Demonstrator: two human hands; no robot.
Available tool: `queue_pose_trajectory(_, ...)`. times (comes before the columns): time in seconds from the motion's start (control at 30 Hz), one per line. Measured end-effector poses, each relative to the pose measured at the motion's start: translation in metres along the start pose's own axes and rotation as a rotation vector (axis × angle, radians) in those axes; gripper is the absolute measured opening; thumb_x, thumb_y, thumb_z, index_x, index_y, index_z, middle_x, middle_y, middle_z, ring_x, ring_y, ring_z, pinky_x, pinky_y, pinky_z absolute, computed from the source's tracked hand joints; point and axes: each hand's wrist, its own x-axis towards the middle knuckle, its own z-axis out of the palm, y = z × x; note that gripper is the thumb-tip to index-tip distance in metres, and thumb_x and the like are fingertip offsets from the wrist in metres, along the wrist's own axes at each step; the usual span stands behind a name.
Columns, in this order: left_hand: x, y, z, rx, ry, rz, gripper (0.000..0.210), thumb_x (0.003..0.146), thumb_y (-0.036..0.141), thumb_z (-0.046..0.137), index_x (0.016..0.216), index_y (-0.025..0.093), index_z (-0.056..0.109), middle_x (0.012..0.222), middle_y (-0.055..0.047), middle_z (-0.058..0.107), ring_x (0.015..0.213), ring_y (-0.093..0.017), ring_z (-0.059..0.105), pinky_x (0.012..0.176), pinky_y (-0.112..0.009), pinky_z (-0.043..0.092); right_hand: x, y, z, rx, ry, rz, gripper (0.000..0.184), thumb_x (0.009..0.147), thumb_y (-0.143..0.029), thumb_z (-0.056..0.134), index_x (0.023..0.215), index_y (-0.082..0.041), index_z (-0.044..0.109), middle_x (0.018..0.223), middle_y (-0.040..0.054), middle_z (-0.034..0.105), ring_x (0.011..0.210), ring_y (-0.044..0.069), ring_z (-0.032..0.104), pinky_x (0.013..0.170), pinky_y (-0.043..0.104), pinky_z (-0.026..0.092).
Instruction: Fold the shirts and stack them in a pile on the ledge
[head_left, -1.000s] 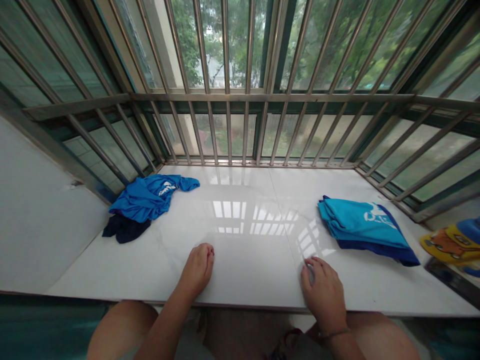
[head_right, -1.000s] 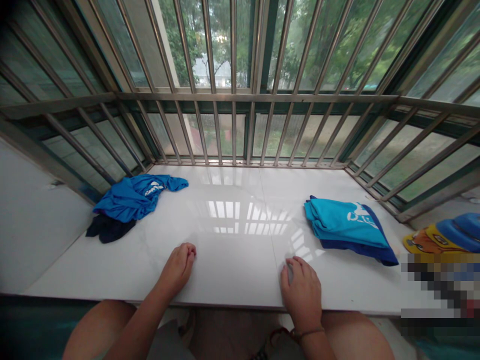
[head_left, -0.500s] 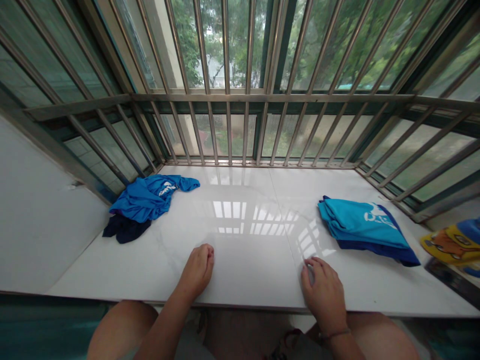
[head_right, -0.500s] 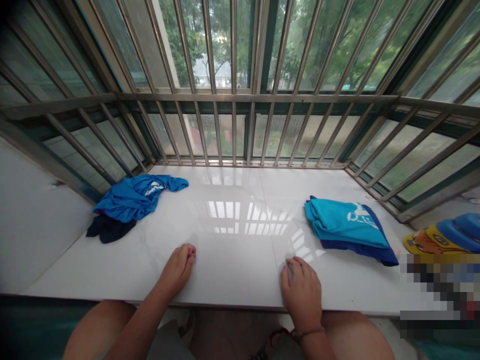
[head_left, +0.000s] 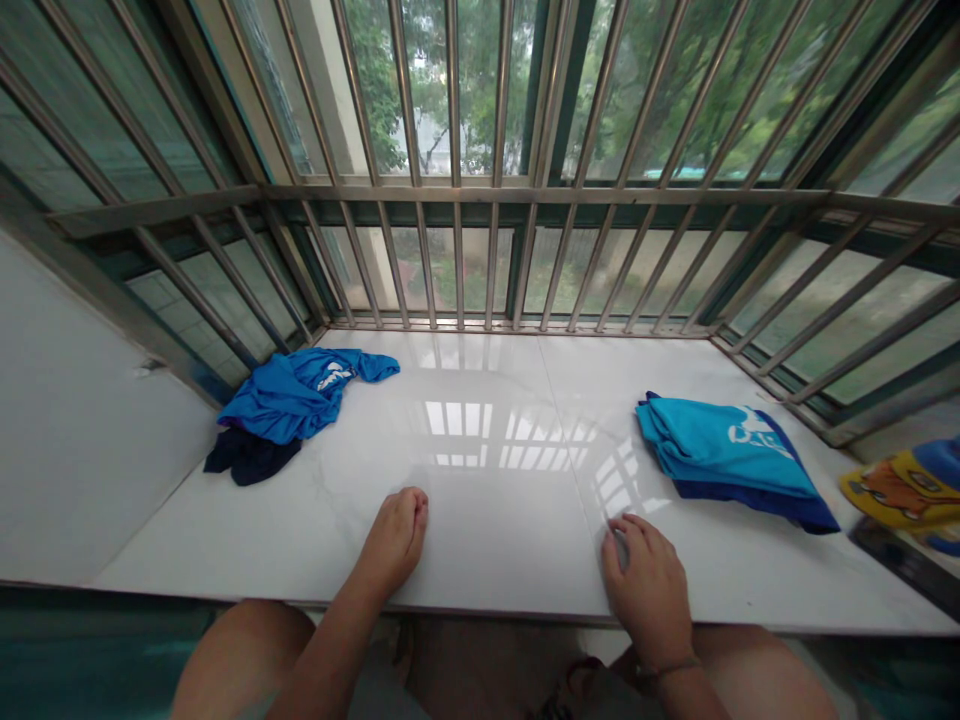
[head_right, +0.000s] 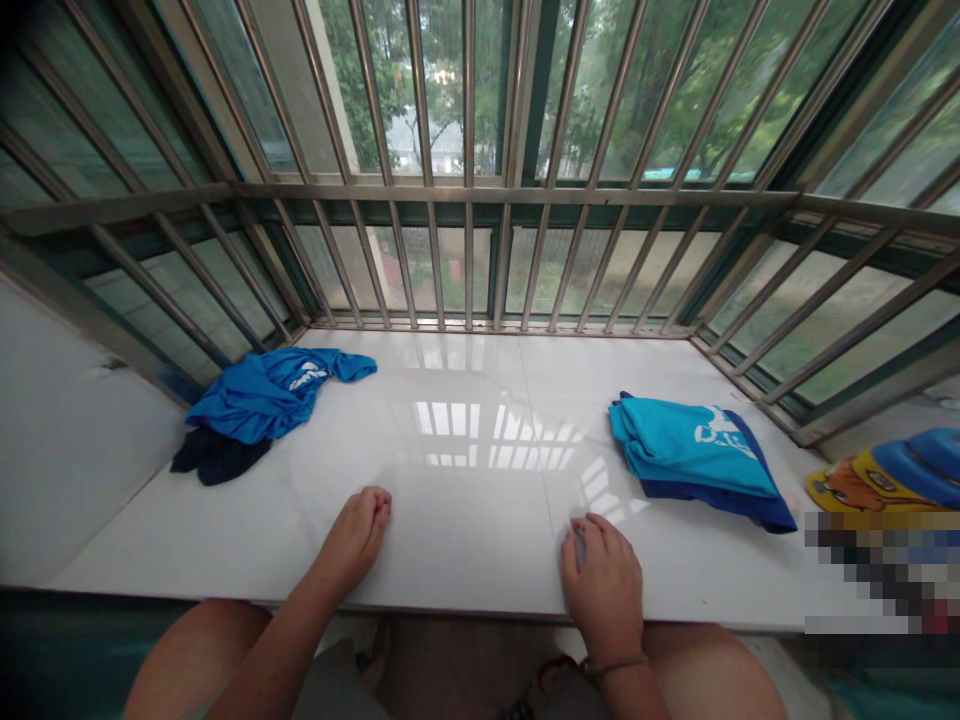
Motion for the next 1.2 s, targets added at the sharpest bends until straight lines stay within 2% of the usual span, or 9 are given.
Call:
queue_pose_trajectory(0.3,-0.001,0.0006,-0.0017,0.009,0.01,0.04,0.016,0.102,0.019,0.044,0.091,0.026,0.053,0.084,-0.004,0.066,0.081,-0.026,0.065,0.079,-0.04,0.052,0.0003,-0.0014,-0.0006,0.013,-0.002,0.011,0.029,0.104,-0.04,0.053,0.112,-0.019,0.071,0.119,0.0179,0.075,0.114,0.034,0.068,0.103,0.049,0.052)
queue_pose_trajectory(0.67,0.0005,0.0064,-0.0084,0.005,-0.056,0.039,0.012,0.099,0.022,0.046,0.089,0.027,0.049,0.082,-0.004,0.063,0.08,-0.025,0.061,0.078,-0.041,0.05,-0.0009,0.0003,0.0008,0.017,-0.016,0.014,0.028,0.104,-0.039,0.055,0.112,-0.018,0.071,0.12,0.0173,0.074,0.115,0.034,0.067,0.104,0.049,0.051)
queue_pose_trajectory(0.9,0.0007,0.0034,-0.0033,0.044,-0.023,0.017,0.012,0.096,0.02,0.046,0.087,0.027,0.048,0.079,-0.003,0.061,0.079,-0.027,0.062,0.075,-0.04,0.048,0.0002,-0.0007,-0.0004,0.002,0.008,-0.006,0.027,0.105,-0.038,0.054,0.111,-0.018,0.072,0.119,0.0166,0.074,0.112,0.033,0.068,0.103,0.048,0.052)
queue_pose_trajectory(1.2,-0.0015,0.0032,-0.0067,0.013,-0.059,0.037,0.011,0.097,0.018,0.046,0.091,0.027,0.048,0.082,-0.002,0.061,0.081,-0.026,0.061,0.078,-0.04,0.047,-0.0006,-0.0006,0.0006,0.016,0.011,0.002,0.028,0.105,-0.039,0.054,0.112,-0.018,0.071,0.119,0.0173,0.074,0.114,0.033,0.068,0.104,0.048,0.052)
